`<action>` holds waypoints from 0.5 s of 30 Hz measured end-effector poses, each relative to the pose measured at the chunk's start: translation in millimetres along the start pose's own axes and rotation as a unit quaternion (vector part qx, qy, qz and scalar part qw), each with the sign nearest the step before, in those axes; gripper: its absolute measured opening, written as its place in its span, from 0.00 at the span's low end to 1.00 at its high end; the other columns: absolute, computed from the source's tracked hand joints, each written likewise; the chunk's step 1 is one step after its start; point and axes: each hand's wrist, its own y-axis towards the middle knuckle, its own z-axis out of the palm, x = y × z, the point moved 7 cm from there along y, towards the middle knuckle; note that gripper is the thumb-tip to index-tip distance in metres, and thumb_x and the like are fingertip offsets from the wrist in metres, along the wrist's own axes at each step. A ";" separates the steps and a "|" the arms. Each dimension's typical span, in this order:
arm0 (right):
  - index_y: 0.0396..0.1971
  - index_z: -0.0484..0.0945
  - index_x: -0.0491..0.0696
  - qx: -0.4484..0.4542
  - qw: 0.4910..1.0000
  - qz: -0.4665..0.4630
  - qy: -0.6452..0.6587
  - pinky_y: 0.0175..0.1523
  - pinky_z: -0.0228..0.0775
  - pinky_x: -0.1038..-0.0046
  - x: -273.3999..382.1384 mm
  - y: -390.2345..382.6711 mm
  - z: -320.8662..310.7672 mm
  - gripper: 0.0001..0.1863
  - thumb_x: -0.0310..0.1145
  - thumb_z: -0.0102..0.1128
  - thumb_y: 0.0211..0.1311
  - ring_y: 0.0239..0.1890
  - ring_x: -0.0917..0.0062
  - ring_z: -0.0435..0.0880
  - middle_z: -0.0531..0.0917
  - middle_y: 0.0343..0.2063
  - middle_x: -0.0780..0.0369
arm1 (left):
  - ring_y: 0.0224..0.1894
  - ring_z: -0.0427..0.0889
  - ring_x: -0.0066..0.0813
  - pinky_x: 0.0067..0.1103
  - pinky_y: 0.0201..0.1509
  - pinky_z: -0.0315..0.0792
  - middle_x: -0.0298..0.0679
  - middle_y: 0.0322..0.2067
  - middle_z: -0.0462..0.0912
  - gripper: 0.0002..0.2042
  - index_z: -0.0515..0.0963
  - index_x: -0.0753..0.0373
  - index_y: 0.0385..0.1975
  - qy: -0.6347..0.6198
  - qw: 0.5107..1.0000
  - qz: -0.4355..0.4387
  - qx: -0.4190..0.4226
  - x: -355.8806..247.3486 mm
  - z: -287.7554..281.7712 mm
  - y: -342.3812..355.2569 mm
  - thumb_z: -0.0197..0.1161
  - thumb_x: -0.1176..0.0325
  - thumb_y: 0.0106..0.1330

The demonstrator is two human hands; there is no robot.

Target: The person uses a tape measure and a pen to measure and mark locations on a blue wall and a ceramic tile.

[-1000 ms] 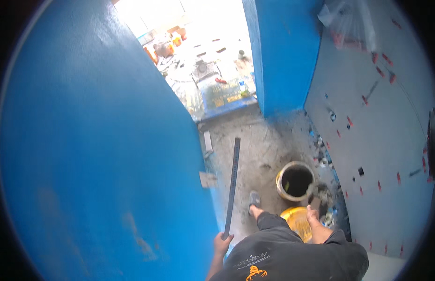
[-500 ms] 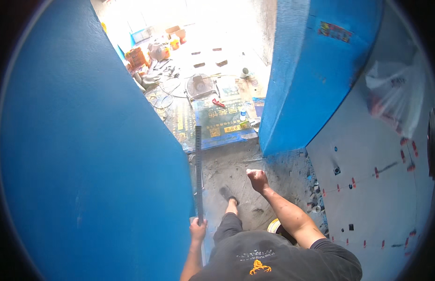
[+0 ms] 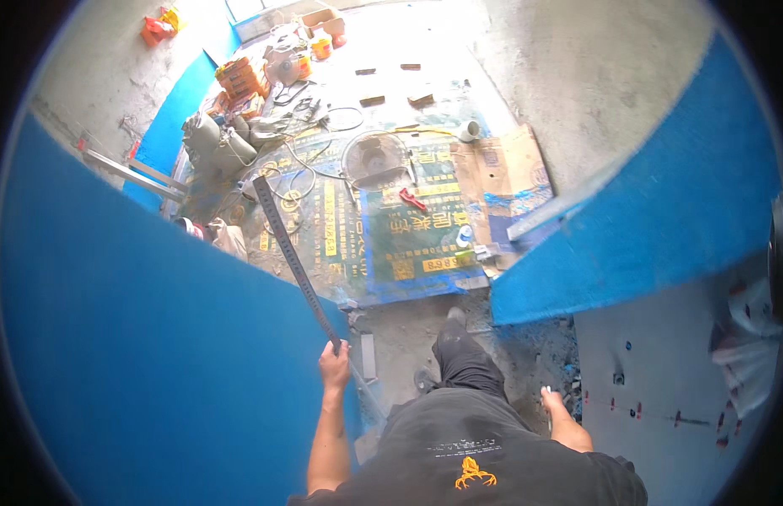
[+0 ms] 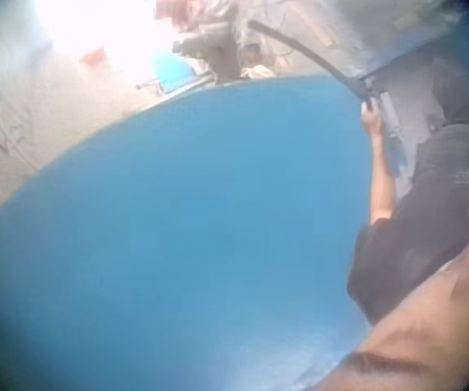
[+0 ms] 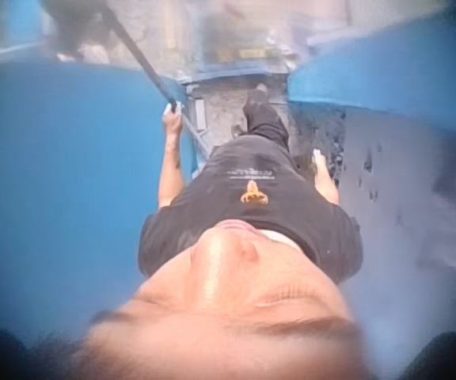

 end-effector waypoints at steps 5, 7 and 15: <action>0.16 0.74 0.49 0.092 0.993 0.074 -0.021 0.17 0.58 0.68 124.1 51.7 80.4 0.19 0.45 0.61 0.62 0.11 0.77 0.70 0.74 0.14 0.66 | 0.31 0.83 0.33 0.28 0.36 0.74 0.42 0.27 0.85 0.11 0.80 0.65 0.34 0.015 0.998 -0.024 -0.065 -39.4 19.9 117.9 0.60 0.62 0.68; 0.19 0.76 0.48 0.116 0.988 -0.034 -0.099 0.19 0.62 0.68 214.8 74.7 118.7 0.18 0.44 0.60 0.62 0.13 0.75 0.72 0.75 0.14 0.65 | 0.31 0.83 0.33 0.28 0.36 0.74 0.43 0.28 0.85 0.11 0.80 0.66 0.34 0.031 0.996 -0.037 -0.079 -66.7 28.2 159.9 0.60 0.63 0.68; 0.33 0.82 0.44 -0.021 0.874 -0.461 -0.152 0.42 0.72 0.58 752.4 67.3 174.9 0.23 0.52 0.56 0.61 0.33 0.56 0.83 0.85 0.29 0.53 | 0.32 0.83 0.37 0.31 0.39 0.74 0.47 0.30 0.86 0.10 0.82 0.67 0.36 0.119 0.966 -0.069 -0.221 -148.3 -37.8 264.7 0.61 0.66 0.66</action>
